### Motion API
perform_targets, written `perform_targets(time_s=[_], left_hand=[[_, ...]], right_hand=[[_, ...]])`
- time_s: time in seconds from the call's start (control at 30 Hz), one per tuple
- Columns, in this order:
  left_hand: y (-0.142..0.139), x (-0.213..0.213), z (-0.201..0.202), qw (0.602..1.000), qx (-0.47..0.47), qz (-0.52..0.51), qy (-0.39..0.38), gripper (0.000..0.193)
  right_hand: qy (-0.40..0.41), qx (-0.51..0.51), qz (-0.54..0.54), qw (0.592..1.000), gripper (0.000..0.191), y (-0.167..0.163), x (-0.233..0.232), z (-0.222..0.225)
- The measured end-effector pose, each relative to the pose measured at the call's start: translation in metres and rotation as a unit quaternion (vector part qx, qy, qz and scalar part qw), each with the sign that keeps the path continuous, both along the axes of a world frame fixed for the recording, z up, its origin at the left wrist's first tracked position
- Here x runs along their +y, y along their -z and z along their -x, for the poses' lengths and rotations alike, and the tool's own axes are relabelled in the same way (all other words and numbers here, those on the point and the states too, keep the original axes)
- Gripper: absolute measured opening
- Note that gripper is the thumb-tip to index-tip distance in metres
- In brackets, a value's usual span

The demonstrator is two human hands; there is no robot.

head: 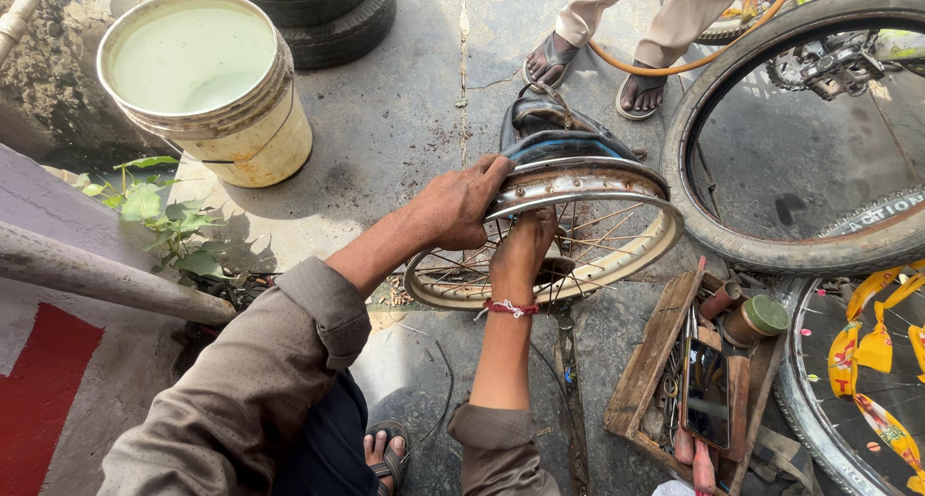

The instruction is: The person uses a spoke wrench to tighten the nipples on a bicycle wheel rim. They rotate the wheel to access different spokes and continue adjusting the tension throughout the clip.

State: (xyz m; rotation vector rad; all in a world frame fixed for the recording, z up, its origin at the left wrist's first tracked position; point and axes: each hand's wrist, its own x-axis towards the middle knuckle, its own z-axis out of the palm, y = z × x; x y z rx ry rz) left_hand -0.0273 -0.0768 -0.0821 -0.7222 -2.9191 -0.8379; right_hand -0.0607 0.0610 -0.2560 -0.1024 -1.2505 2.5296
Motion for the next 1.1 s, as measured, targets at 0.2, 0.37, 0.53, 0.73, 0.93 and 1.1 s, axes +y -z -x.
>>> perform_targets(time_s=[0.2, 0.37, 0.53, 0.73, 0.93, 1.1], left_hand=[[-0.004, -0.001, -0.001, 0.997, -0.062, 0.034, -0.022, 0.082], [-0.004, 0.001, -0.002, 1.000, -0.013, 0.000, 0.002, 0.081], [0.001, 0.001, 0.000, 1.000, -0.025, 0.007, 0.005, 0.083], [-0.010, -0.011, 0.001, 0.961, 0.084, -0.201, 0.171, 0.101], [-0.026, 0.011, -0.008, 0.989, 0.079, -0.085, 0.093, 0.033], [-0.024, 0.040, -0.012, 0.964, 0.219, 0.020, 0.149, 0.033]], right_hand=[[-0.039, 0.091, 0.036, 0.994, 0.029, -0.026, 0.000, -0.017], [-0.155, 0.135, 0.004, 0.979, 0.045, -0.046, 0.009, -0.040], [-0.151, 0.124, -0.004, 0.981, 0.023, -0.039, 0.014, -0.027], [0.073, 0.018, -0.029, 0.997, 0.017, -0.036, 0.004, -0.023], [0.241, -0.006, -0.180, 0.954, 0.023, -0.039, 0.006, -0.047], [0.435, 0.015, -0.222, 0.872, 0.037, -0.060, 0.019, -0.074]])
